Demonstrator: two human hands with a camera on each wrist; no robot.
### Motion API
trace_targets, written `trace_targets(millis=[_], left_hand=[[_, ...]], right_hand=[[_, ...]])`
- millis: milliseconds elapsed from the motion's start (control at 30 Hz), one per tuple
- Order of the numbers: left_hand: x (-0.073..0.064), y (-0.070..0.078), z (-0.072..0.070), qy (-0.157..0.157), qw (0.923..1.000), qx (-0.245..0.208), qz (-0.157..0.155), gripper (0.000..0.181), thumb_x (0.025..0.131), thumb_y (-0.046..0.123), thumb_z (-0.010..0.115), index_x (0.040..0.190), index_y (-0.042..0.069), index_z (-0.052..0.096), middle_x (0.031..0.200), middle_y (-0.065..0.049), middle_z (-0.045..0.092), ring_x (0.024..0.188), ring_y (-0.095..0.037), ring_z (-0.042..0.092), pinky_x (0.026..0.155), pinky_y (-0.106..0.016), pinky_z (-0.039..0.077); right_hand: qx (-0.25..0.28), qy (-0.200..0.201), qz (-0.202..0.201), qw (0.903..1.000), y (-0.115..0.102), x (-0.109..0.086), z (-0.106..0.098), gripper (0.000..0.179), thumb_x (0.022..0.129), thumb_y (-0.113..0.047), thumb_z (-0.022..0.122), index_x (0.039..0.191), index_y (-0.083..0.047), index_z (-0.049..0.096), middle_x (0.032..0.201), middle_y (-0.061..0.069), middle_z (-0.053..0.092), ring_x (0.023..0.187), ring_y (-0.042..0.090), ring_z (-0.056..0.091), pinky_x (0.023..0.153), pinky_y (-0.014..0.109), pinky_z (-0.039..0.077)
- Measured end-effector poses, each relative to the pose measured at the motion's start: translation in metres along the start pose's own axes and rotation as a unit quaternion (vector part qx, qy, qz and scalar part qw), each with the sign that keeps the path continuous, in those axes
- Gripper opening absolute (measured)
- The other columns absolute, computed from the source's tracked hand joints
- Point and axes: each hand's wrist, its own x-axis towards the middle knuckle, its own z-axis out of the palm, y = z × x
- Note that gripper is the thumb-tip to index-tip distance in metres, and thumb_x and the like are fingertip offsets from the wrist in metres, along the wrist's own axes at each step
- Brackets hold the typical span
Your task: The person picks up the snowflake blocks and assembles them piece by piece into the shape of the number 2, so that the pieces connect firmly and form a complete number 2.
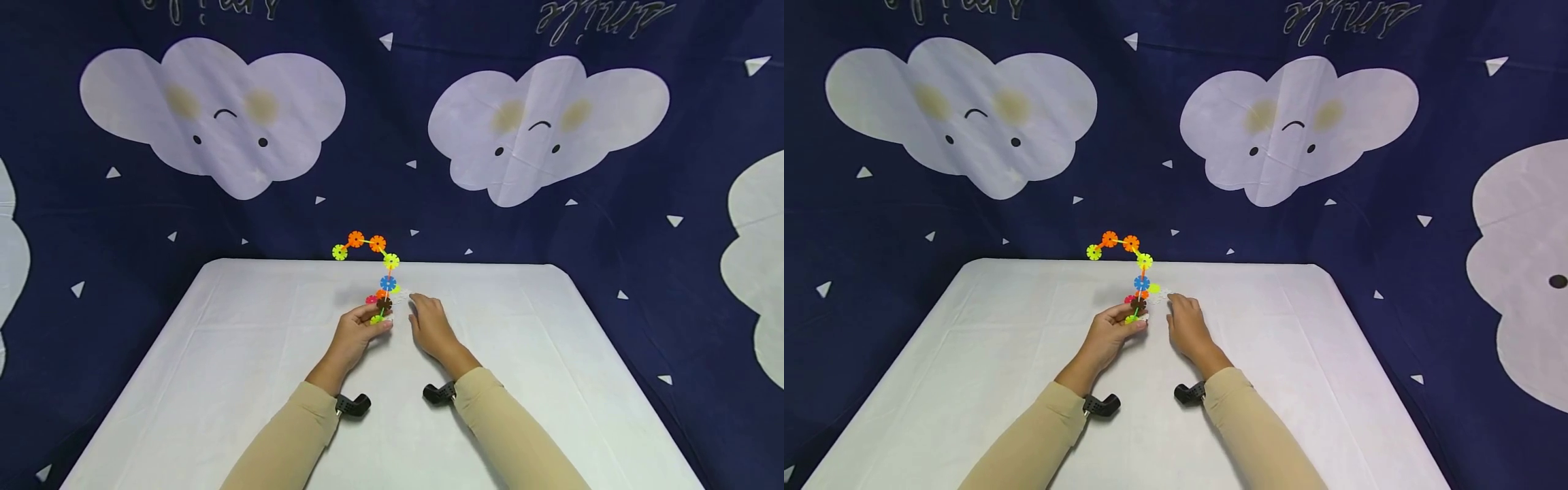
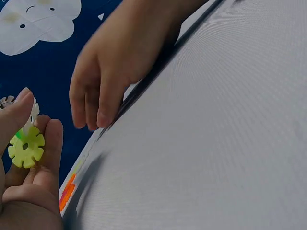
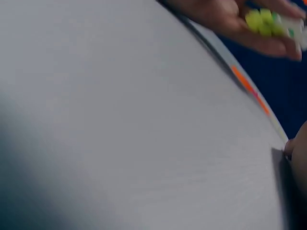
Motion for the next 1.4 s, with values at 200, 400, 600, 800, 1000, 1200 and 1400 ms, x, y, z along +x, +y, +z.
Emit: trace_targets(millis=[200,400,600,800,1000,1200,1400], left_hand=[[-0.001,-0.001,0.003,0.001,1.0,-0.008,-0.006,0.044,0.09,-0.002,0.083,0.131,-0.005,0.069,0.129,-0.017,0.071,0.116,-0.021,0.068,0.092,-0.029,0.059],[-0.001,-0.004,0.006,-0.015,0.9993,-0.033,-0.009,0.043,0.09,-0.005,0.081,0.132,-0.005,0.069,0.132,-0.021,0.068,0.12,-0.022,0.066,0.094,-0.031,0.058],[0.0,-0.004,0.005,-0.015,0.9995,-0.028,-0.008,0.044,0.091,-0.003,0.082,0.133,-0.003,0.069,0.133,-0.02,0.068,0.118,-0.022,0.067,0.095,-0.031,0.058],[0.001,-0.002,0.003,-0.015,0.9998,0.0,-0.012,0.046,0.09,0.001,0.084,0.133,-0.002,0.069,0.13,-0.015,0.071,0.122,-0.021,0.065,0.096,-0.03,0.057],[0.001,-0.001,0.0,-0.014,0.9999,-0.003,-0.002,0.042,0.09,-0.003,0.082,0.13,-0.004,0.07,0.123,-0.014,0.073,0.116,-0.021,0.067,0.093,-0.029,0.058],[0.001,-0.001,0.002,-0.018,0.9998,-0.004,-0.004,0.042,0.09,-0.004,0.082,0.13,-0.006,0.069,0.121,-0.016,0.074,0.115,-0.019,0.067,0.092,-0.028,0.059],[-0.001,0.0,0.002,-0.005,0.999,0.04,-0.021,0.046,0.089,0.002,0.086,0.131,-0.006,0.069,0.128,-0.016,0.071,0.121,-0.021,0.062,0.095,-0.025,0.056]], right_hand=[[-0.019,-0.053,0.038,0.9977,0.007,0.023,0.003,0.044,0.109,-0.011,0.056,0.152,-0.001,0.052,0.159,0.015,0.047,0.141,0.038,0.044,0.12,0.053,0.031],[0.006,-0.03,0.029,0.9991,0.011,0.026,0.003,0.024,0.105,-0.008,0.064,0.128,-0.006,0.073,0.139,0.009,0.067,0.129,0.032,0.056,0.113,0.053,0.038],[0.076,0.004,0.025,0.9968,0.017,0.017,-0.004,0.025,0.098,-0.001,0.075,0.123,-0.002,0.074,0.124,0.014,0.069,0.114,0.032,0.064,0.104,0.046,0.05],[0.156,-0.004,0.096,0.983,0.016,0.006,-0.017,0.021,0.086,-0.001,0.087,0.104,0.0,0.077,0.119,0.012,0.064,0.092,0.02,0.065,0.082,0.033,0.058],[0.19,-0.031,0.1,0.9762,0.01,-0.004,-0.022,0.019,0.083,-0.001,0.088,0.09,-0.012,0.075,0.088,-0.002,0.066,0.079,0.014,0.058,0.071,0.031,0.051],[0.194,-0.022,0.054,0.9792,0.006,-0.017,-0.019,0.018,0.091,0.004,0.08,0.092,-0.014,0.074,0.092,-0.006,0.065,0.083,0.015,0.056,0.078,0.034,0.049],[0.254,-0.004,0.066,0.9651,0.004,-0.026,-0.021,0.02,0.091,0.006,0.08,0.104,-0.008,0.074,0.093,0.002,0.069,0.08,0.014,0.063,0.071,0.028,0.055]])
